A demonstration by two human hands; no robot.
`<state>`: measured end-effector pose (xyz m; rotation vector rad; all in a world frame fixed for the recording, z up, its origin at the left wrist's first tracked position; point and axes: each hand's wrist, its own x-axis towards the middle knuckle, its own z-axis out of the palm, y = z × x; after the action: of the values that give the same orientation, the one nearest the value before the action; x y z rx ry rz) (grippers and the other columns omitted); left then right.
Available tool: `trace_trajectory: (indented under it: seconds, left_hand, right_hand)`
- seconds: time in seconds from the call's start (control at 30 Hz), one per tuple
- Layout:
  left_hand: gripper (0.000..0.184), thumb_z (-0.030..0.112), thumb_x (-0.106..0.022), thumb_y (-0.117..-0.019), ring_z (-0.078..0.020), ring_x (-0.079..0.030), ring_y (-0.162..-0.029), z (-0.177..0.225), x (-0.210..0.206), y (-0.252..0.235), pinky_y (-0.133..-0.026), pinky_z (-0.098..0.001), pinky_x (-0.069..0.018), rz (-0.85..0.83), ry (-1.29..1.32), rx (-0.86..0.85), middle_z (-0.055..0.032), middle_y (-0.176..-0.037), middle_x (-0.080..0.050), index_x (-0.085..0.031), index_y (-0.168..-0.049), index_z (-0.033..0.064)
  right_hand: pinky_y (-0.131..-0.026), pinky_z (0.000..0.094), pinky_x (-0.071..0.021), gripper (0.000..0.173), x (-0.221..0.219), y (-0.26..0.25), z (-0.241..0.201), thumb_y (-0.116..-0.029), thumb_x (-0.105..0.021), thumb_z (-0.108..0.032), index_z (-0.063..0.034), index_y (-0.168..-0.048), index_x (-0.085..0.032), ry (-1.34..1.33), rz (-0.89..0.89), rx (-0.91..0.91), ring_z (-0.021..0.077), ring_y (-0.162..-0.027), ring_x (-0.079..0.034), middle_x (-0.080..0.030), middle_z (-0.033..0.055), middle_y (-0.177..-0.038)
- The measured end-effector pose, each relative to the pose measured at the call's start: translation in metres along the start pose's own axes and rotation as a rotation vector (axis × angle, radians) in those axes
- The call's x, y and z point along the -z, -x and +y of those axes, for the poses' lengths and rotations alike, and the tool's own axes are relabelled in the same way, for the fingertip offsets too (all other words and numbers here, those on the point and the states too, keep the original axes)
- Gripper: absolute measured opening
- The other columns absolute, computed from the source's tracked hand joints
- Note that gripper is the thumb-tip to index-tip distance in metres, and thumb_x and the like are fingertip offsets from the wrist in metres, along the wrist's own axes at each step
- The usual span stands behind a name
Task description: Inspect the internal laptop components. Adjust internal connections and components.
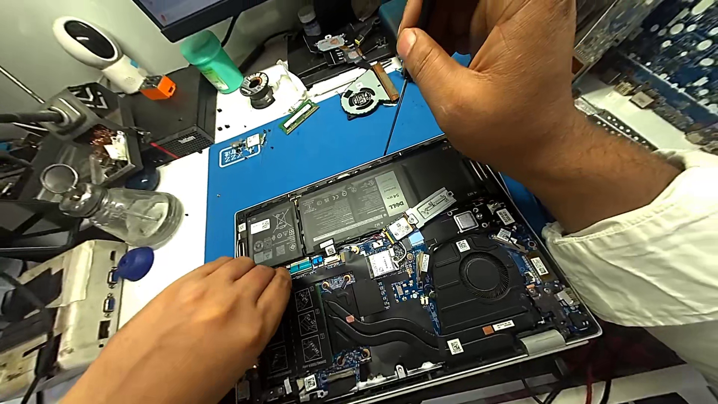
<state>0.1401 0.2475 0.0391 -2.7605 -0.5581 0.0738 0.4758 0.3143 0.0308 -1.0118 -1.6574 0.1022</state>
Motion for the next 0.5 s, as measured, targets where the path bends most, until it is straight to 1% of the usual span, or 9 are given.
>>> trace_trajectory:
  seconds: [0.13, 0.17, 0.2, 0.27, 0.33, 0.4, 0.5]
  left_hand:
    - [0.027, 0.014, -0.048, -0.1011, -0.0283, -0.071, -0.081, -0.001, -0.008, 0.010, -0.069, -0.0425, -0.0580, 0.033, 0.104, 0.155, -0.0094, -0.085, -0.071, -0.073, -0.100, 0.0041]
    - [0.026, 0.017, -0.050, -0.1010, -0.0268, -0.070, -0.081, 0.000, -0.008, 0.012, -0.070, -0.0419, -0.0576, 0.040, 0.141, 0.202, -0.0082, -0.085, -0.071, -0.074, -0.101, 0.0058]
    - [0.026, 0.018, -0.052, -0.1008, -0.0255, -0.069, -0.080, 0.001, -0.007, 0.014, -0.068, -0.0409, -0.0558, 0.048, 0.185, 0.247, -0.0076, -0.085, -0.071, -0.075, -0.102, 0.0071]
    - [0.024, 0.020, -0.055, -0.1008, -0.0234, -0.068, -0.081, 0.004, -0.005, 0.017, -0.068, -0.0391, -0.0541, 0.051, 0.275, 0.336, -0.0079, -0.087, -0.072, -0.075, -0.104, 0.0075]
    - [0.022, 0.020, -0.058, -0.1007, -0.0207, -0.069, -0.084, 0.007, -0.005, 0.020, -0.074, -0.0365, -0.0555, 0.069, 0.357, 0.408, -0.0089, -0.091, -0.073, -0.075, -0.106, 0.0070]
    - [0.021, 0.020, -0.060, -0.1003, -0.0183, -0.068, -0.085, 0.009, -0.007, 0.022, -0.076, -0.0342, -0.0549, 0.105, 0.435, 0.453, -0.0093, -0.093, -0.073, -0.075, -0.106, 0.0064]
    - [0.020, 0.020, -0.061, -0.0998, -0.0178, -0.067, -0.091, 0.014, -0.011, 0.025, -0.080, -0.0332, -0.0545, 0.130, 0.523, 0.495, -0.0105, -0.097, -0.072, -0.075, -0.106, 0.0062]
  right_hand:
    - [-0.081, 0.0219, -0.0571, 0.013, 0.000, 0.000, 0.000, -0.1002, -0.060, -0.013, -0.0039, -0.104, -0.068, 0.006, 0.009, -0.003, 0.0043, -0.088, -0.067, -0.069, 0.0016, -0.093]
    - [-0.082, 0.0219, -0.0576, 0.013, 0.000, 0.001, -0.001, -0.1003, -0.061, -0.014, -0.0038, -0.105, -0.068, 0.011, 0.006, -0.007, 0.0043, -0.090, -0.067, -0.070, 0.0018, -0.094]
    - [-0.083, 0.0220, -0.0577, 0.013, 0.000, 0.001, -0.001, -0.1002, -0.060, -0.014, -0.0039, -0.105, -0.068, 0.015, 0.004, -0.007, 0.0043, -0.091, -0.068, -0.070, 0.0017, -0.095]
    - [-0.082, 0.0228, -0.0577, 0.014, 0.000, 0.001, -0.002, -0.1004, -0.060, -0.014, -0.0033, -0.106, -0.067, 0.007, 0.003, 0.001, 0.0051, -0.090, -0.067, -0.069, 0.0021, -0.095]
    - [-0.082, 0.0235, -0.0584, 0.014, 0.000, 0.000, -0.002, -0.1003, -0.061, -0.013, -0.0019, -0.107, -0.066, -0.010, 0.005, 0.008, 0.0061, -0.089, -0.067, -0.068, 0.0034, -0.096]
    - [-0.082, 0.0241, -0.0587, 0.015, 0.000, 0.000, -0.003, -0.1006, -0.060, -0.012, -0.0006, -0.108, -0.065, -0.023, 0.000, 0.013, 0.0069, -0.089, -0.067, -0.069, 0.0044, -0.097]
    - [-0.082, 0.0240, -0.0585, 0.014, 0.000, 0.000, -0.002, -0.1006, -0.060, -0.012, -0.0002, -0.108, -0.065, -0.031, -0.004, 0.025, 0.0068, -0.088, -0.067, -0.068, 0.0042, -0.096]
